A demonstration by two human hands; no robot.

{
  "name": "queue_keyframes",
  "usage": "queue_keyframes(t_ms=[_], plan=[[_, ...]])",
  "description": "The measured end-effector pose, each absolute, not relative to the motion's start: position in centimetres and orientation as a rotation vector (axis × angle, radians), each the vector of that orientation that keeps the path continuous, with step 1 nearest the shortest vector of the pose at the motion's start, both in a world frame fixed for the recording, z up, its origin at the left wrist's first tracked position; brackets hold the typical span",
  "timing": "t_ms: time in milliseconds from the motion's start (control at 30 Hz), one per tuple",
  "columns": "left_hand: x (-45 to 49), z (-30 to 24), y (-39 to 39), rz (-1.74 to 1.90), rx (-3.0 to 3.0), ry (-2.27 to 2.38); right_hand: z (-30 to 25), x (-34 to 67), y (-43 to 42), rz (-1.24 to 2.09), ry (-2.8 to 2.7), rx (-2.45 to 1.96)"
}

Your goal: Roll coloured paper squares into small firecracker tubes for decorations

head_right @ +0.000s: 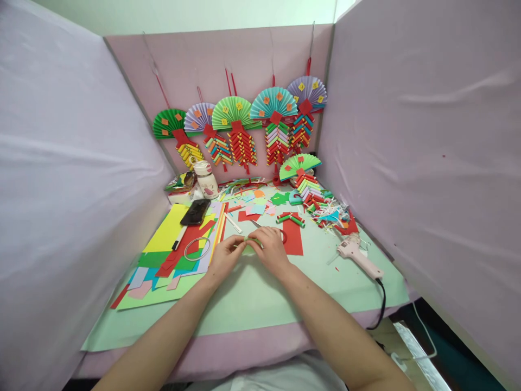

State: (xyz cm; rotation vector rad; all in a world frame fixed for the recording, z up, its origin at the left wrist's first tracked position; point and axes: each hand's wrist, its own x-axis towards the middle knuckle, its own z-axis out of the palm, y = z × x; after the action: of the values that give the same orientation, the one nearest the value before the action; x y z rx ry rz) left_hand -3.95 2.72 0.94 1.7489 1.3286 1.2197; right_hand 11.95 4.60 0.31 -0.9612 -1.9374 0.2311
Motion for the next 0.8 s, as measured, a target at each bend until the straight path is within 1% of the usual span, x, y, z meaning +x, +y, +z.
queue_keyframes(t_ms=[300,800], plan=[[-3.92,0.66,2.50,1.227,1.994,1.388,0.30,11.99,4.55,0.240,-1.930,-0.956],[-3.97,0.38,2.65,1.273,2.009,1.425,0.16,11.91,4.61,0.199,-1.964,-0.966]])
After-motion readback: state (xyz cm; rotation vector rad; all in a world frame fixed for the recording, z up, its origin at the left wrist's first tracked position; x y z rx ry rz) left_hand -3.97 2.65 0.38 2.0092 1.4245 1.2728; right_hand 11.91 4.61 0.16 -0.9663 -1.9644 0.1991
